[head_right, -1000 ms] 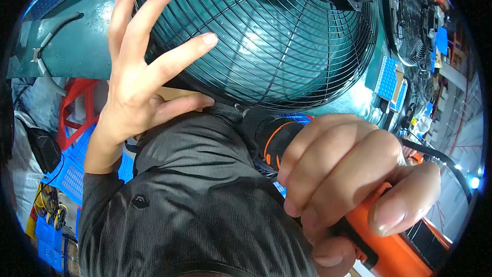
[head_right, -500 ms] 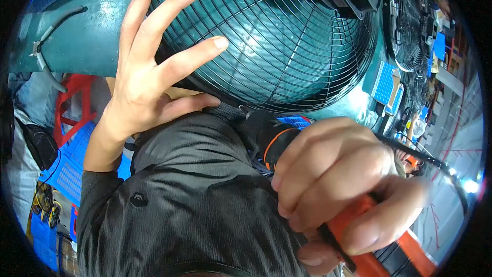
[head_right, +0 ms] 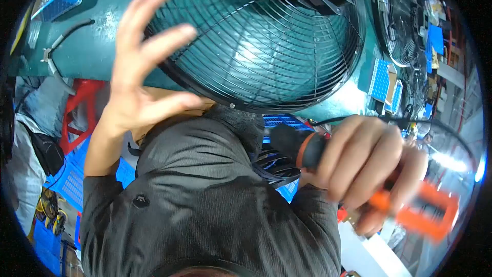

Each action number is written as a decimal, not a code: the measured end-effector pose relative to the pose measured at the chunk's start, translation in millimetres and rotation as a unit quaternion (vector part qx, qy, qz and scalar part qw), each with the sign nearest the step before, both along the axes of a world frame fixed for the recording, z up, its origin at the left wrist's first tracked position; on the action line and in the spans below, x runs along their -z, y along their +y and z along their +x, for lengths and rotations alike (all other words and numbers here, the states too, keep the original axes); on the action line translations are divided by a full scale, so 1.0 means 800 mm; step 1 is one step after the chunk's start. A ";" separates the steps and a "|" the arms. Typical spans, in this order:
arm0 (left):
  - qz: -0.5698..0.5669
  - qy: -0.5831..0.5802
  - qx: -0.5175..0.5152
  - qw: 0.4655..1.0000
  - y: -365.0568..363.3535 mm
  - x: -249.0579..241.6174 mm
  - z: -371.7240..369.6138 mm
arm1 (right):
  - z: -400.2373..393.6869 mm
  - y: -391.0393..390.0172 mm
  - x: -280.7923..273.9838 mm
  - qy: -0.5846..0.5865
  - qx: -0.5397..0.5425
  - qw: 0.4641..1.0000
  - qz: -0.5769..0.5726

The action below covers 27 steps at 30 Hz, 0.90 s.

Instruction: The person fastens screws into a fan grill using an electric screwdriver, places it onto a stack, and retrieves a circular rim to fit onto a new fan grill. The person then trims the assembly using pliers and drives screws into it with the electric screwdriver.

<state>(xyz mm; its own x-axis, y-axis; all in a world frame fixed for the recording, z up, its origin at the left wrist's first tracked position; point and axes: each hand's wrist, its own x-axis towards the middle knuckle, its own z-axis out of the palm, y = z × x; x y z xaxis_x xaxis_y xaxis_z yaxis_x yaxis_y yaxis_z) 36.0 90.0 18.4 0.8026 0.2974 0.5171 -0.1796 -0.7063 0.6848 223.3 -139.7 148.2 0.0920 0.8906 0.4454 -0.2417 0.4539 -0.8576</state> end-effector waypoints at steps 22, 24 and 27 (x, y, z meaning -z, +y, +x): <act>-0.402 -0.045 -0.115 0.907 -0.051 -0.010 0.032 | 0.074 -0.158 0.091 0.191 0.468 0.809 -0.300; -0.426 -0.066 -0.133 0.892 -0.098 0.000 0.008 | 0.137 -0.158 0.096 0.163 0.443 0.827 -0.305; -0.429 -0.083 -0.083 0.896 -0.128 0.005 -0.025 | 0.190 -0.158 0.104 0.165 0.409 0.846 -0.300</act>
